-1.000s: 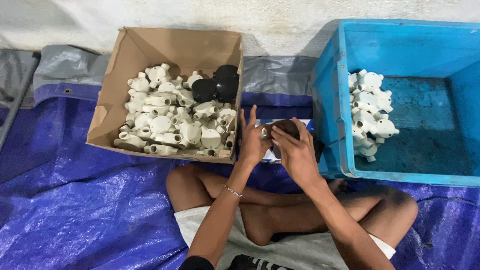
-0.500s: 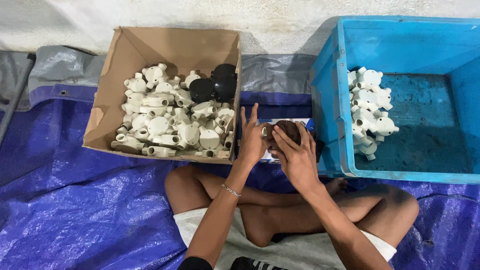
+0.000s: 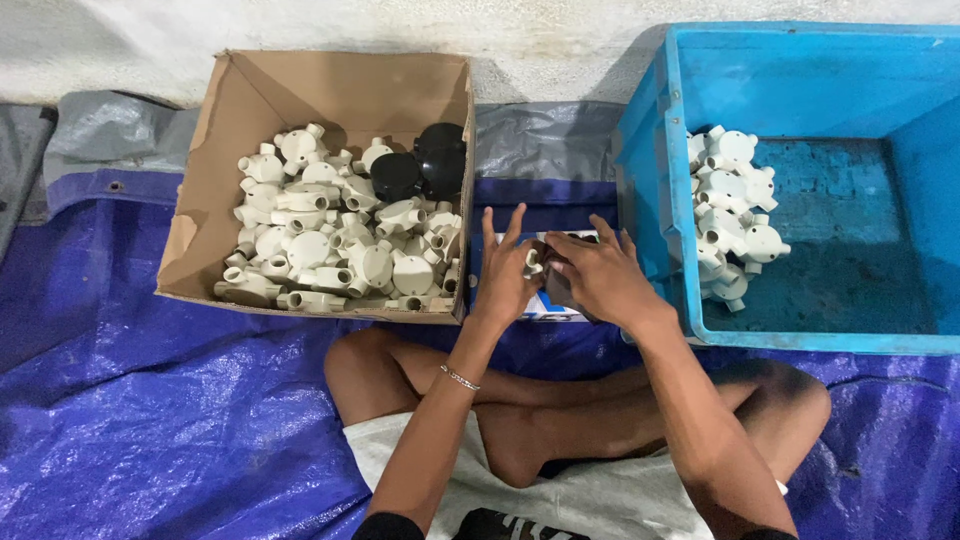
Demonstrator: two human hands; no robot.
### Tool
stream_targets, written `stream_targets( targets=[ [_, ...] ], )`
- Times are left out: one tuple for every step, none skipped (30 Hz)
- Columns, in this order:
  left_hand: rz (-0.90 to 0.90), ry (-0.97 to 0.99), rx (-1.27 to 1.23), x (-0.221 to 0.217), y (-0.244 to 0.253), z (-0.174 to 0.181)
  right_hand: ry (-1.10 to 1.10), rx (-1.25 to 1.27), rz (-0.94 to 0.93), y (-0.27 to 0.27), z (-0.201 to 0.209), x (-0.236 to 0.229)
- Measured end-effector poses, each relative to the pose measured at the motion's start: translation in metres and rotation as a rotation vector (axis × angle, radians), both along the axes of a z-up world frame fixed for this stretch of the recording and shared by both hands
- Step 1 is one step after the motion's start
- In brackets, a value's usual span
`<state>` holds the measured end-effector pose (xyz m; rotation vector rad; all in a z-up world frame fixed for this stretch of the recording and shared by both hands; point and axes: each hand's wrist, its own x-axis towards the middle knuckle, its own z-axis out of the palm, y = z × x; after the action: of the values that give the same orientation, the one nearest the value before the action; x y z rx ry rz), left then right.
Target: The person cleans white pipe fittings by wiping them with a cloth, then places each cleaned fitting into a blue plastic crate. The person holds each fitting steady with one hand while wiping with the other.
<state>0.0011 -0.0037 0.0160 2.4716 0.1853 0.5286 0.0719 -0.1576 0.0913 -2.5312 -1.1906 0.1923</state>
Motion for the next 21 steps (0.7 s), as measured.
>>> stream_targets(
  targets=[
    [-0.003, -0.001, -0.002, -0.001, 0.0, -0.003, -0.001, -0.002, -0.003, 0.002, 0.002, -0.006],
    [0.013, 0.009, -0.026, -0.002, 0.001, -0.005, -0.041, 0.008, 0.004, 0.004, 0.004, -0.012],
    [0.029, 0.017, -0.047, -0.002, 0.003, -0.007, -0.084, 0.021, 0.01, 0.008, 0.006, -0.018],
    [0.026, 0.015, -0.047, -0.001, 0.002, -0.007, -0.086, 0.022, 0.008, 0.005, 0.008, -0.025],
    [0.044, 0.051, 0.022, 0.0, 0.002, -0.009, -0.142, 0.046, -0.004, 0.004, 0.01, -0.033],
    [0.061, 0.087, 0.09, 0.0, 0.003, -0.01, -0.197, 0.069, -0.016, 0.003, 0.012, -0.041],
    [0.065, 0.088, 0.088, -0.001, 0.002, -0.007, -0.196, 0.067, -0.012, 0.001, 0.009, -0.043],
    [0.062, 0.085, 0.07, -0.001, 0.0, -0.004, -0.235, 0.073, -0.021, -0.002, 0.006, -0.045],
    [0.058, 0.082, 0.055, -0.002, 0.0, 0.0, -0.273, 0.081, -0.032, -0.004, 0.004, -0.047],
    [0.061, 0.084, 0.054, -0.001, 0.0, -0.005, -0.272, 0.08, -0.029, -0.005, 0.004, -0.048],
    [0.064, 0.062, 0.05, 0.002, 0.0, -0.009, -0.265, 0.101, -0.027, -0.007, 0.004, -0.049],
    [0.068, 0.04, 0.046, 0.004, 0.001, -0.013, -0.258, 0.121, -0.024, -0.008, 0.005, -0.05],
    [0.064, 0.035, 0.046, 0.006, 0.0, -0.019, -0.263, 0.121, -0.028, -0.011, 0.008, -0.051],
    [0.07, 0.035, 0.05, 0.009, 0.0, -0.024, -0.258, 0.155, -0.025, -0.013, 0.011, -0.052],
    [0.083, 0.04, 0.051, 0.008, 0.0, -0.032, -0.249, 0.188, -0.015, -0.014, 0.013, -0.055],
    [0.084, 0.04, 0.05, 0.007, -0.002, -0.029, -0.249, 0.187, -0.013, -0.017, 0.007, -0.053],
    [0.088, 0.026, -0.022, 0.006, -0.004, -0.027, -0.259, 0.186, -0.016, -0.02, 0.002, -0.053],
    [0.091, 0.013, -0.094, 0.005, -0.006, -0.024, -0.27, 0.184, -0.019, -0.023, -0.004, -0.052],
    [0.093, 0.011, -0.092, 0.004, -0.006, -0.02, -0.271, 0.187, -0.018, -0.026, -0.004, -0.051],
    [0.105, 0.027, -0.037, 0.003, -0.006, -0.015, -0.265, 0.21, -0.023, -0.029, -0.004, -0.049],
    [0.115, 0.046, 0.015, 0.002, -0.007, -0.011, -0.256, 0.23, -0.029, -0.034, -0.005, -0.048]
  ],
)
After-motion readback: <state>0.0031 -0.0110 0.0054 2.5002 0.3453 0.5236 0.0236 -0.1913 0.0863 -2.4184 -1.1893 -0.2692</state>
